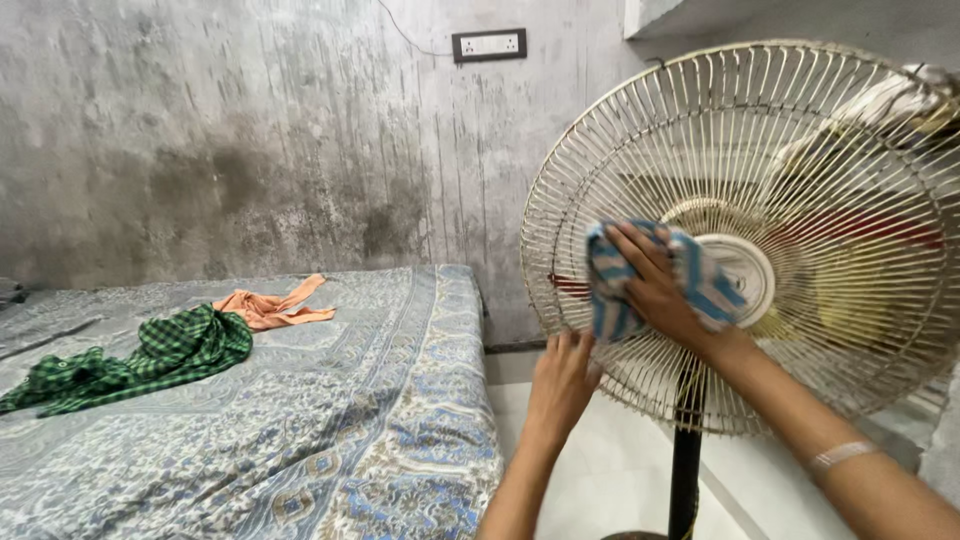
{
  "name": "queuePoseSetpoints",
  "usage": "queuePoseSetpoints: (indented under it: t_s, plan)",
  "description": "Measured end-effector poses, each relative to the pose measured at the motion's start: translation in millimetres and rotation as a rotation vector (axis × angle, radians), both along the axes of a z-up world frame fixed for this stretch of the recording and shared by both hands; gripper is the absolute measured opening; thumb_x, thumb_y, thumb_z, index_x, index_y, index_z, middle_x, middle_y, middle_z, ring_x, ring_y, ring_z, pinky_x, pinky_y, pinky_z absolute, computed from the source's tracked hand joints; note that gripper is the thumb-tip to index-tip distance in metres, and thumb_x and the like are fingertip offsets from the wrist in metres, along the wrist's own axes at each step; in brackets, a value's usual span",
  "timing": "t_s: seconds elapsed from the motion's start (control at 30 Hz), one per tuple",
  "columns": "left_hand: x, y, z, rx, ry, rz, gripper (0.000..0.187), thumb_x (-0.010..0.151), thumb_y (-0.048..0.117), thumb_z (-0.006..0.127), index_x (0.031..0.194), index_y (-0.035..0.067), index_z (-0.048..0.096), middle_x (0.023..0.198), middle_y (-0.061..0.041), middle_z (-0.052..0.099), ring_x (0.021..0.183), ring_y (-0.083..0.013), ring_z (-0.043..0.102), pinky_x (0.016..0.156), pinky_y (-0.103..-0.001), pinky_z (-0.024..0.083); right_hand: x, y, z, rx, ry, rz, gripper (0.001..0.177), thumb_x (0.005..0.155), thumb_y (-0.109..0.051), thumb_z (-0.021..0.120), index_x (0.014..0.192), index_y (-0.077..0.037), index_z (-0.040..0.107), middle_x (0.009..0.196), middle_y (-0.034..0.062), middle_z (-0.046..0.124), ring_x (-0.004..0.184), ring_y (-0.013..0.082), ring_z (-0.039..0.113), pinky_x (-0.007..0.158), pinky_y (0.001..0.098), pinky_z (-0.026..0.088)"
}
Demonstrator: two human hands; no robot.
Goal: The person wipes the metal cage of a standing fan using a cloth. They hold the fan steady with one hand while cleaning the bars and central hub with the other. The person rotates the fan head to access different sections of the cage.
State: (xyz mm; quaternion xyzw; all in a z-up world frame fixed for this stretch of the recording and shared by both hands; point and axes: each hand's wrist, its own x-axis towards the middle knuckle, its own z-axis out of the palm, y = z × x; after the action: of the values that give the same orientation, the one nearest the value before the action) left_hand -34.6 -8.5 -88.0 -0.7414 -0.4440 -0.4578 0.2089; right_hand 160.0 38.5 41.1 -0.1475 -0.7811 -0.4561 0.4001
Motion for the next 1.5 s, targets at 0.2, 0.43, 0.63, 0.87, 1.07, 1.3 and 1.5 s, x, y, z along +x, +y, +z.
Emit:
queuePoseSetpoints:
  t_s: [0.2,0.43,0.63,0.87,1.07,1.3,1.5]
  plan:
    - [-38.8,-21.4,-34.9,-0.049,0.021,0.013,0.082,0.092,0.023,0.076,0.159,0.010,0.030,0.158,-0.020,0.037,0.143,-0.0392,0.035,0.112,-0.053,0.034,45.9,14.2,-79.1,0.033,0.054,-0.067,0.022,0.084,-0.017,0.079,0.105,-0.009,0.076,0.158,0.0062,0.048,0.147,0.0262,0.044,0.125,0.0502,0.031]
    - [-5.0,-14.0,0.6,-0.068,-0.439,-0.216,0.067,0.101,0.022,0.058,0.159,0.008,0.029,0.163,-0.017,0.034,0.151,-0.0359,0.031,0.122,-0.045,0.028,-36.8,-16.0,17.9,0.054,0.250,-0.072,0.031,0.096,-0.032,0.071,0.108,-0.004,0.075,0.160,0.0258,0.040,0.150,0.0401,0.031,0.119,0.0594,0.022]
    - [18.0,-6.2,-9.6,-0.176,-0.656,-0.217,0.069,0.095,0.007,0.049,0.159,0.004,0.023,0.161,-0.020,0.031,0.150,-0.0370,0.032,0.121,-0.047,0.030,-44.6,-4.8,-37.5,-0.088,0.024,-0.144,0.024,0.093,-0.025,0.069,0.104,-0.004,0.073,0.164,0.0177,0.037,0.155,0.0325,0.030,0.125,0.0542,0.021]
    - [35.1,-33.9,-21.6,0.084,-0.288,-0.072,0.072,0.091,0.002,0.055,0.157,0.002,0.025,0.160,-0.019,0.033,0.151,-0.0370,0.032,0.124,-0.050,0.029,37.5,-7.5,-108.7,-0.176,-0.214,0.183,0.043,0.095,-0.022,0.057,0.135,-0.006,0.058,0.165,0.0076,0.035,0.155,0.0253,0.027,0.128,0.0483,0.020]
    - [58.6,-43.1,-29.8,0.132,-0.033,-0.076,0.074,0.089,0.000,0.055,0.158,0.004,0.031,0.164,-0.014,0.033,0.158,-0.0321,0.026,0.128,-0.048,0.028,140.4,-25.4,-153.1,-0.357,-0.377,0.054,0.056,0.089,-0.024,0.056,0.143,-0.010,0.049,0.161,0.0053,0.037,0.150,0.0261,0.029,0.123,0.0515,0.022]
    - [110.5,-17.8,-22.8,0.238,0.264,0.038,0.073,0.098,0.018,0.059,0.165,0.015,0.029,0.172,-0.006,0.026,0.161,-0.0244,0.022,0.131,-0.045,0.021,189.2,-59.9,-83.2,-0.020,0.182,-0.387,0.025,0.091,-0.002,0.070,0.115,-0.011,0.072,0.148,0.0206,0.054,0.133,0.0362,0.048,0.106,0.0539,0.041]
    - [131.5,-2.7,-37.5,0.166,0.182,0.121,0.083,0.094,0.030,0.064,0.166,0.017,0.023,0.173,-0.005,0.020,0.161,-0.0249,0.016,0.131,-0.048,0.015,174.0,-43.0,-112.9,-0.006,0.266,-0.439,0.036,0.089,0.013,0.067,0.054,0.002,0.064,0.146,0.0168,0.062,0.149,0.0358,0.050,0.121,0.0540,0.040]
